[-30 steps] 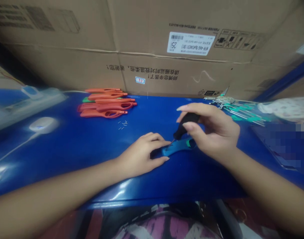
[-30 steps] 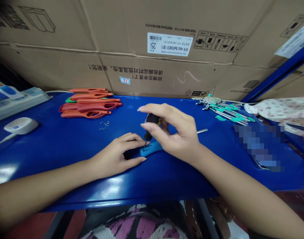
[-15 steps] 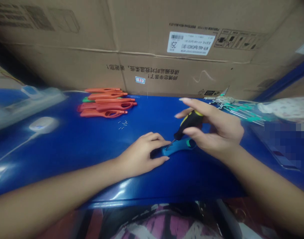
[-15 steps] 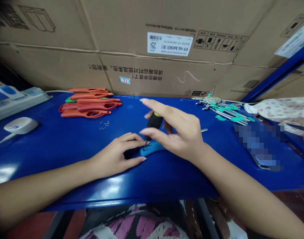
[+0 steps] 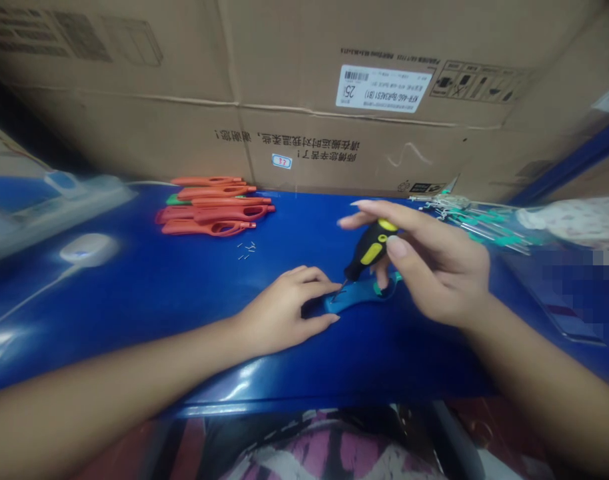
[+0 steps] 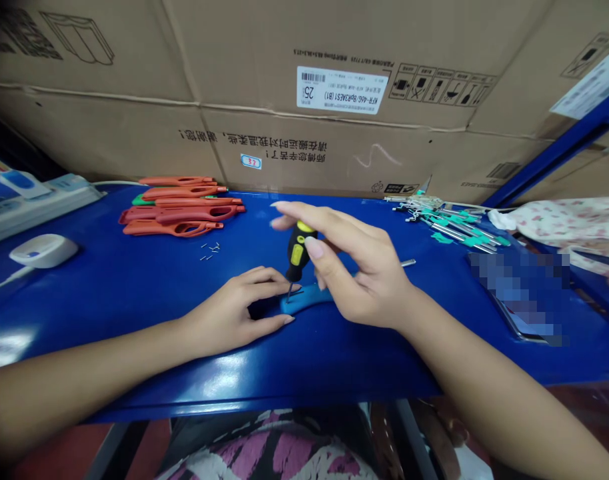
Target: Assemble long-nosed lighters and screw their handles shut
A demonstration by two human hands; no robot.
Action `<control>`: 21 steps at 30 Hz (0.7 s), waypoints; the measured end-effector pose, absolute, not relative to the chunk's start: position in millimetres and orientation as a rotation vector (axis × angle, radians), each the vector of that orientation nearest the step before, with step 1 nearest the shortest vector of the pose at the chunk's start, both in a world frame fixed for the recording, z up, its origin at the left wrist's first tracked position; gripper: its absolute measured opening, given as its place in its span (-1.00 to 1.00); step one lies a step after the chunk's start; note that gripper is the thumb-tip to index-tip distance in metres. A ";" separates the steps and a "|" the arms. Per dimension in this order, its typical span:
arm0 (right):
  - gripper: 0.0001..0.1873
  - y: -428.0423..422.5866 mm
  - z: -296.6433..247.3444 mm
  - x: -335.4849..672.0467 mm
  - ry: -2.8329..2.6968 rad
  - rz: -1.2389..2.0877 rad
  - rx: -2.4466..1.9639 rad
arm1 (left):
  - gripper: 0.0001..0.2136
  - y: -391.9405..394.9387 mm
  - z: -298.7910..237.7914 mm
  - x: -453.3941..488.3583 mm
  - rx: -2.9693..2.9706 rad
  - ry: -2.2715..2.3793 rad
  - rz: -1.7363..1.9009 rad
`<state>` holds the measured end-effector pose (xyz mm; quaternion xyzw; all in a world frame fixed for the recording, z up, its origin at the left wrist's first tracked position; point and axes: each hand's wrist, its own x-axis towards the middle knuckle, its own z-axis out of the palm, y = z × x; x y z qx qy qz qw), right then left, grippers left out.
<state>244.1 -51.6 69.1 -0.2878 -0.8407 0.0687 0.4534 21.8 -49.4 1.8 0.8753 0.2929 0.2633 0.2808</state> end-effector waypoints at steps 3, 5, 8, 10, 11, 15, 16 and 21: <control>-0.68 -47.6 67.3 242.5 -2.025 0.191 -0.648 | -0.64 -49.5 2.7 21.9 2.346 0.789 0.705; -0.68 -45.4 67.4 243.1 -2.002 -0.007 -0.618 | -0.64 -49.5 2.7 21.8 2.346 0.790 0.705; -0.68 -46.0 69.0 244.9 -2.025 -0.104 -0.618 | -0.64 -49.5 2.3 21.7 2.346 0.785 0.705; -0.64 -47.9 69.7 245.3 -2.050 0.106 -0.662 | -0.64 -49.6 2.1 21.7 2.350 0.779 0.708; -0.62 -48.5 69.8 245.2 -2.055 0.241 -0.679 | -0.64 -49.7 2.1 21.7 2.353 0.778 0.710; -0.68 -47.8 68.6 244.2 -2.021 0.287 -0.634 | -0.65 -50.0 2.2 21.7 2.360 0.790 0.713; -0.67 -47.5 68.3 244.0 -2.008 0.170 -0.628 | -0.65 -50.0 2.1 21.7 2.359 0.791 0.713; -0.62 -51.3 69.2 241.2 -2.026 0.105 -0.709 | -0.64 -49.9 1.7 21.5 2.354 0.783 0.705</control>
